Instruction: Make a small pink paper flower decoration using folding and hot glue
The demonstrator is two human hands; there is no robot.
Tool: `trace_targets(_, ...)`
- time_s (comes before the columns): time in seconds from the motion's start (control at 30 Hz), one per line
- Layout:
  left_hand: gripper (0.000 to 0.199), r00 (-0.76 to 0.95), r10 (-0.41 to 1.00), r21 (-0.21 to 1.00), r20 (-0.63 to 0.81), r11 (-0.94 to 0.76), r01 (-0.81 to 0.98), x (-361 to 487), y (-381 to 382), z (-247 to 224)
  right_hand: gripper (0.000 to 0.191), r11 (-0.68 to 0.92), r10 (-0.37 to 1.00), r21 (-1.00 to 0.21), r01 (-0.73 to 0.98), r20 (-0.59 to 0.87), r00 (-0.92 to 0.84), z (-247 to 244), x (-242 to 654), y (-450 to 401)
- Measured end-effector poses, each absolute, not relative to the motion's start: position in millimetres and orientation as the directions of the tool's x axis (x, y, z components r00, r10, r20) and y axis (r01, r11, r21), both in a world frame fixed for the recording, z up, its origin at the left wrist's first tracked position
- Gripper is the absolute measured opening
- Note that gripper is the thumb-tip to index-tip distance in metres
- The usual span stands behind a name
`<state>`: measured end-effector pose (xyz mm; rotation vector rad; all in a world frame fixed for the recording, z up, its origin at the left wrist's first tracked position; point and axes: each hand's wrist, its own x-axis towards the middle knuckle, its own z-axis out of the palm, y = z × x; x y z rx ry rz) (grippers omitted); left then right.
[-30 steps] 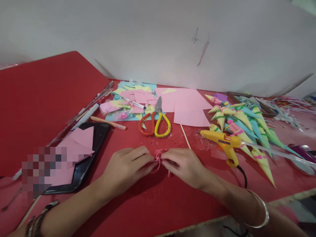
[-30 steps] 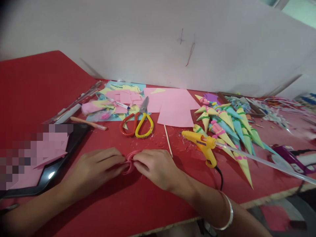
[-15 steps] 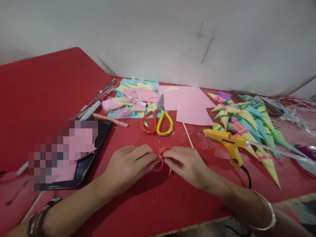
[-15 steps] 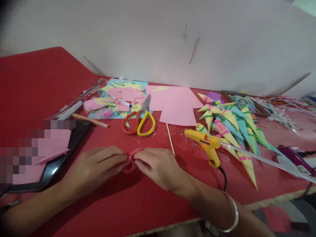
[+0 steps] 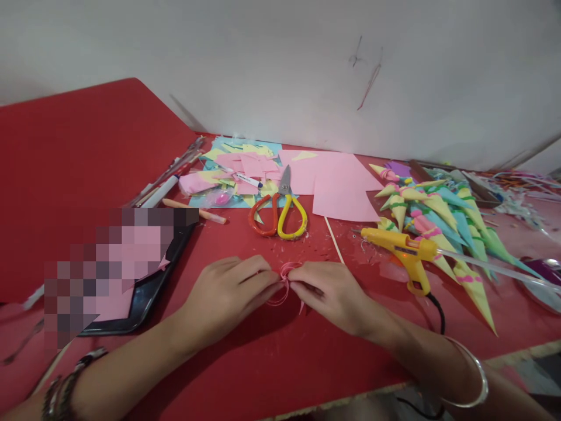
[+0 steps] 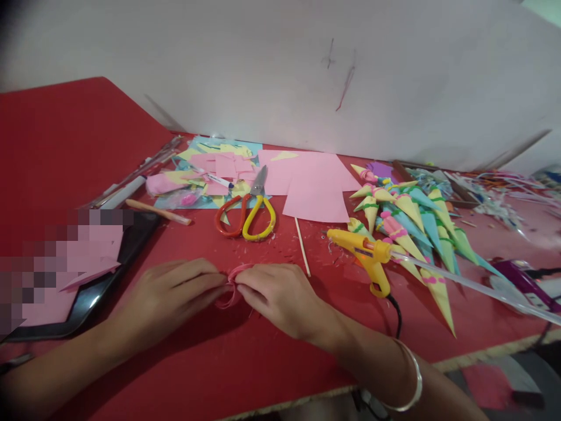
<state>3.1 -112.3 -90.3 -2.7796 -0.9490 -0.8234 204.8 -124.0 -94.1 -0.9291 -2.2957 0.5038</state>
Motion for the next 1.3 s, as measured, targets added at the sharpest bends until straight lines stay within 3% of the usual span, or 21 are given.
trace_targets(0.5, 0.039, 0.699, 0.547, 0.055, 0.46, -0.804, 0.593, 2.3, -108.4, -95.6, 0.014, 0.581, 0.797, -0.627, 0.519, 0.309, -0.519, -94.2, 206.4, -125.3)
trace_targets(0.83, 0.039, 0.719, 0.559, 0.106, 0.413, -0.814, 0.571, 4.4, -108.5, -94.8, 0.018, 0.58, 0.796, -0.57, 0.582, 0.245, -0.553, -95.6, 205.7, -123.3)
trace_targets(1.3, 0.04, 0.744, 0.53, 0.069, 0.406, -0.83, 0.553, 4.8, -108.7, -93.4, 0.017, 0.64, 0.743, -0.531, 0.556, 0.243, -0.623, -94.7, 205.6, -123.2)
